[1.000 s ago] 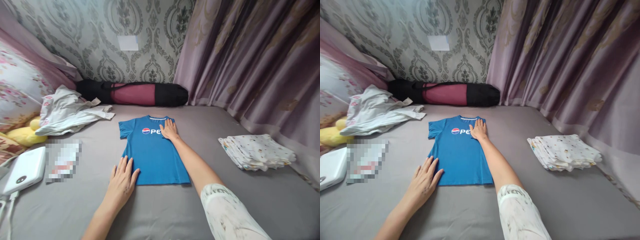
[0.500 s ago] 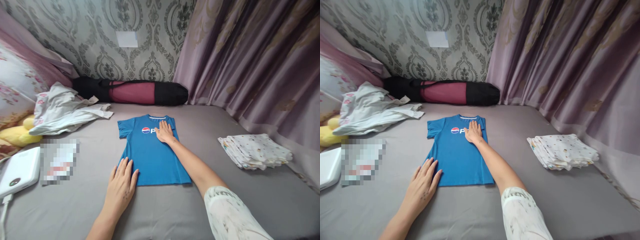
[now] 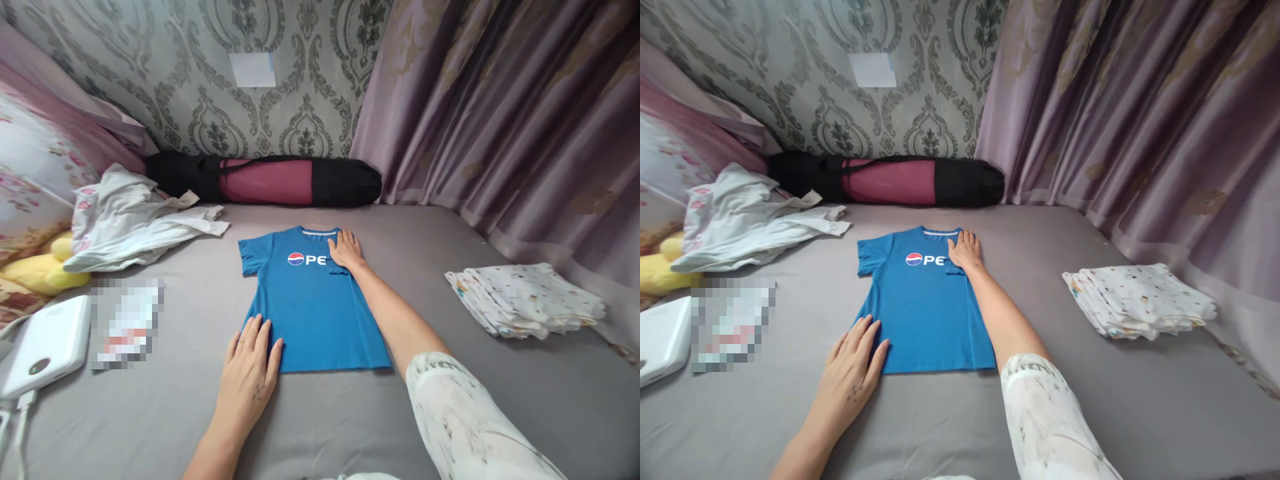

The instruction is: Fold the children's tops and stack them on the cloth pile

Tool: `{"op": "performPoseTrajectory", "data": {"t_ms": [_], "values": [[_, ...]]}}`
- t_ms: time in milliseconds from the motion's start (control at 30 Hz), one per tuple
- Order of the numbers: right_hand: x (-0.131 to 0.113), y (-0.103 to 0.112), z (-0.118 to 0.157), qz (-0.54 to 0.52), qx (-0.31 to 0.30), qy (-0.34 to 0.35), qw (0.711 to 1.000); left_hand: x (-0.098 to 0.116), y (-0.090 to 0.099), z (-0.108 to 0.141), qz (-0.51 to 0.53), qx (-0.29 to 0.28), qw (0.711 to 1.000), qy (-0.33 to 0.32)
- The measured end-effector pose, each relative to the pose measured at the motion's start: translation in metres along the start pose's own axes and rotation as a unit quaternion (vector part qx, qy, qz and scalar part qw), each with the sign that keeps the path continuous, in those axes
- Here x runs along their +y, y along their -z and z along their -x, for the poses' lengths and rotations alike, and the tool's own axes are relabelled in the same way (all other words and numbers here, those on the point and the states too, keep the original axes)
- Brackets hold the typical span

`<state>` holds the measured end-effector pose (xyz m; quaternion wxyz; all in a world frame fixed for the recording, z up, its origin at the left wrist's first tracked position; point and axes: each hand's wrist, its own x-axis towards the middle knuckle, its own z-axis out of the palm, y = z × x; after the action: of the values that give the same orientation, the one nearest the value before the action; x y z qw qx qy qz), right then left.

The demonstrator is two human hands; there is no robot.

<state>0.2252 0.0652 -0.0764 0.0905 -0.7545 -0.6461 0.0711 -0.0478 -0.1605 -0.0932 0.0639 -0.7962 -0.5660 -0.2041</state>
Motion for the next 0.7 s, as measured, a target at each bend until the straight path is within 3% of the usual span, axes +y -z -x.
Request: {"op": "performPoseTrajectory", "data": {"t_ms": [133, 267, 400, 533, 700], "values": [[0.003, -0.002, -0.003, -0.014, -0.007, 0.003, 1.0, 0.0, 0.001, -0.001, 0.004, -0.012, 1.0, 0.008], [0.01, 0.009, -0.001, -0.053, -0.045, 0.011, 0.998, 0.001, 0.004, -0.001, 0.023, -0.018, 0.999, 0.015], [0.017, 0.015, 0.026, -0.047, -0.037, 0.044, 0.997, 0.001, 0.005, -0.001, 0.04, -0.02, 0.999, 0.017], [0.013, 0.008, 0.061, -0.023, -0.05, 0.072, 0.996, 0.003, 0.006, -0.002, 0.038, -0.025, 0.999, 0.023], [0.007, 0.001, 0.066, -0.018, -0.04, 0.064, 0.997, 0.002, 0.008, -0.002, 0.037, -0.027, 0.999, 0.022]]}}
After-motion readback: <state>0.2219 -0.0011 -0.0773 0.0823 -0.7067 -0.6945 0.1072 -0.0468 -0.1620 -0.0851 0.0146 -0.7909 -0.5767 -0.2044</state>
